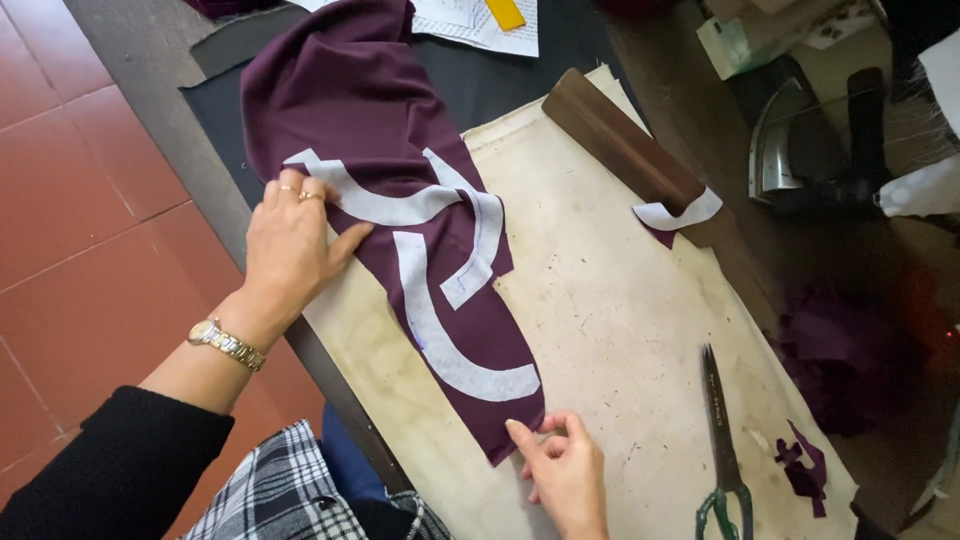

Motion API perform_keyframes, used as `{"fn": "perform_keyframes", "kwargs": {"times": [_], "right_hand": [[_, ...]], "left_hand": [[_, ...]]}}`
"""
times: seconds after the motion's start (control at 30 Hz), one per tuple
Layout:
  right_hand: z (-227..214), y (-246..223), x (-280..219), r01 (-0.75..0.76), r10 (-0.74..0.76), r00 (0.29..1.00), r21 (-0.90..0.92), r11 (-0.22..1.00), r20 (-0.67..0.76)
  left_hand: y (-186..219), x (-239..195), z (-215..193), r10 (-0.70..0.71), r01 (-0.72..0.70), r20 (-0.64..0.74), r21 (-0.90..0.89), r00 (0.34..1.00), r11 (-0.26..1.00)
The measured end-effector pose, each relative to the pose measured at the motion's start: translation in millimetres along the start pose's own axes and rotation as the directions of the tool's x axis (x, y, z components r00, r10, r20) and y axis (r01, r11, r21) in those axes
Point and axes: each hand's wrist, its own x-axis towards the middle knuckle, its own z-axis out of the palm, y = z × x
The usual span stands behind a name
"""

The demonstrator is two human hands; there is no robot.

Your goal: Cutting purple fabric along a white pattern with scissors and then measuring and marking the fabric with a yellow ruler and a blue pen.

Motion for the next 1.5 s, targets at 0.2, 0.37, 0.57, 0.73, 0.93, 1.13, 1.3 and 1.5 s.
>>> {"fn": "perform_keyframes", "kwargs": {"times": [0.2,0.37,0.57,0.73,0.93,1.13,1.3,1.5], "right_hand": [[5,11,8,0.054,-0.053,0.998,-0.019,0.998,0.027],[-6,35,28,0.202,-0.211,0.974,0.108,0.973,0.078],[-3,13,14,0.152,-0.16,0.986,0.127,0.98,0.056],[-3,12,10,0.089,-0.125,0.985,0.276,0.957,0.116],[-24,35,16,0.07,-0.142,0.965,0.304,0.95,0.221],[-29,34,6,0.051,-0.088,0.974,0.176,0.983,0.207],[-33,41,9,0.098,-0.119,0.979,0.132,0.986,0.168],[-74,54,11,0.148,-0.153,0.987,-0.101,0.984,-0.044]], "left_hand": [[-17,-1,10,0.06,-0.056,0.06,-0.059,0.996,0.997],[-28,14,-3,0.14,-0.135,0.107,-0.053,0.984,0.989],[-40,24,6,0.236,-0.251,0.226,0.043,0.945,0.967],[-39,22,8,0.277,-0.283,0.214,0.001,0.937,0.959],[-34,17,-18,0.213,-0.239,0.348,0.032,0.913,0.971],[-42,-3,5,0.216,-0.302,0.451,0.127,0.866,0.945],[-13,-16,-16,0.225,-0.277,0.216,0.256,0.95,0.926],[49,-52,-7,0.443,-0.441,-0.002,0.083,0.897,0.894]]}}
